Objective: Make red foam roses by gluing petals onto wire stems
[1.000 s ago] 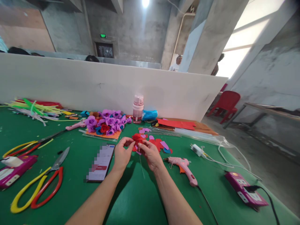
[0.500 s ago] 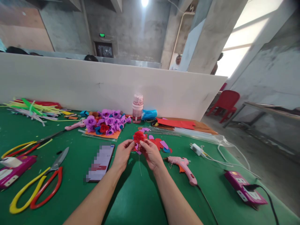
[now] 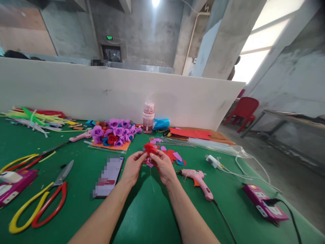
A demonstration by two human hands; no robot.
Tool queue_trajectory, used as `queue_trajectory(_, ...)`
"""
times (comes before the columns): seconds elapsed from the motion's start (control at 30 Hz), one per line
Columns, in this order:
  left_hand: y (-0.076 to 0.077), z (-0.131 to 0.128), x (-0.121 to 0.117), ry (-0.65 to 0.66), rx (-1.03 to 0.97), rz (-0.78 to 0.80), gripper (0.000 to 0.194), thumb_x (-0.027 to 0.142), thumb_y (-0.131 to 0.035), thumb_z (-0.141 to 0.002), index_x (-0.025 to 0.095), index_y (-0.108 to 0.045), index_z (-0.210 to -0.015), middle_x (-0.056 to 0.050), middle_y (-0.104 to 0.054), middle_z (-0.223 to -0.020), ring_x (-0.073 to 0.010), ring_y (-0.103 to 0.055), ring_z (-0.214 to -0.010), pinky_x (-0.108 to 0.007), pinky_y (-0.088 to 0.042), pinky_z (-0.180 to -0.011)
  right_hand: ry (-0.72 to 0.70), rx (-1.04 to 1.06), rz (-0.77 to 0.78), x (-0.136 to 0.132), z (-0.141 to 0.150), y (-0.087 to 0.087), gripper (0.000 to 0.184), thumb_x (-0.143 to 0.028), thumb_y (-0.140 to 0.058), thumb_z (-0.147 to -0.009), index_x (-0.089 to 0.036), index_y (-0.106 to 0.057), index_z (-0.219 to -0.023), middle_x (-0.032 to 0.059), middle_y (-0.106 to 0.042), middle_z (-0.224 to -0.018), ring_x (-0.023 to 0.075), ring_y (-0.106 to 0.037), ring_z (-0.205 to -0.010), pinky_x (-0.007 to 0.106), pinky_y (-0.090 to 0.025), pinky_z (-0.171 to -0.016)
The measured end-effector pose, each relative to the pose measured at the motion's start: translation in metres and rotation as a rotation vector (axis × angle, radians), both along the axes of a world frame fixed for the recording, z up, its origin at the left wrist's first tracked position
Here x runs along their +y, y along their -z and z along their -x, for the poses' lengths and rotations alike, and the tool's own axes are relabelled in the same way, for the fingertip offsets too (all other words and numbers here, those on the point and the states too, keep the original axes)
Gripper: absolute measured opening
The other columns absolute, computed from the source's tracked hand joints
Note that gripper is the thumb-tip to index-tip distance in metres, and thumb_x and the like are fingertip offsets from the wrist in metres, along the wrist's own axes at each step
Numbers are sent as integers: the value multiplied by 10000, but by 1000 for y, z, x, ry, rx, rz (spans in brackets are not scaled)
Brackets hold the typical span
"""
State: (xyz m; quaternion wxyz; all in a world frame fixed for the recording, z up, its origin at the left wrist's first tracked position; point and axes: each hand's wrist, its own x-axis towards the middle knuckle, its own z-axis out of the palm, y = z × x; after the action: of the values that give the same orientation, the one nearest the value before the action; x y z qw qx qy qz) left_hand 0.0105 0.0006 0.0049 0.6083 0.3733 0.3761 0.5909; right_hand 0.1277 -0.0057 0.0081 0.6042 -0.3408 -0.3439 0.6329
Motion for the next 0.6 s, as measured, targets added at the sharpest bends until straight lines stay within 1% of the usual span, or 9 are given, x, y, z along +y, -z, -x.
queue_trajectory(0.1,-4,-2,-3,77,-69,20,291,295,-799,-583,135,-721,-813,-55,-703,-790,-114,-593,-671,-227,-451,-660,35,6,2,0,0,-2,283,-301,-798,-593,-185,-665,-814,-9,-696,-786,78,-590,-632,213,-476,-659)
queue_trajectory(0.2,-7,-4,-5,116,-78,26,310,254,-805,-570,131,-728,-844,-71,-716,-845,-128,-617,-715,-229,-457,-672,44,6,12,1,-1,-3,285,-308,-788,-597,-184,-662,-821,-13,-693,-764,81,-588,-621,216,-478,-649)
queue_trajectory(0.33,-6,-6,-5,84,-83,46,324,236,-815,-550,133,-733,-845,-60,-725,-834,-114,-615,-705,-217,-454,-677,32,-13,27,1,0,-2,289,-294,-785,-585,-181,-671,-826,-13,-688,-750,82,-583,-616,212,-472,-630)
queue_trajectory(0.47,-5,-6,-4,44,-109,61,326,242,-832,-516,127,-734,-805,-54,-725,-792,-113,-611,-691,-221,-457,-682,45,-76,-23,1,2,1,274,-267,-759,-601,-183,-690,-852,-1,-697,-782,88,-590,-653,207,-464,-642)
queue_trajectory(0.6,-5,-7,-4,-18,-155,117,354,257,-853,-461,126,-733,-767,-50,-721,-766,-102,-603,-656,-199,-444,-621,77,-158,-82,0,5,1,247,-290,-708,-653,-183,-699,-876,21,-711,-838,119,-610,-699,238,-471,-671)
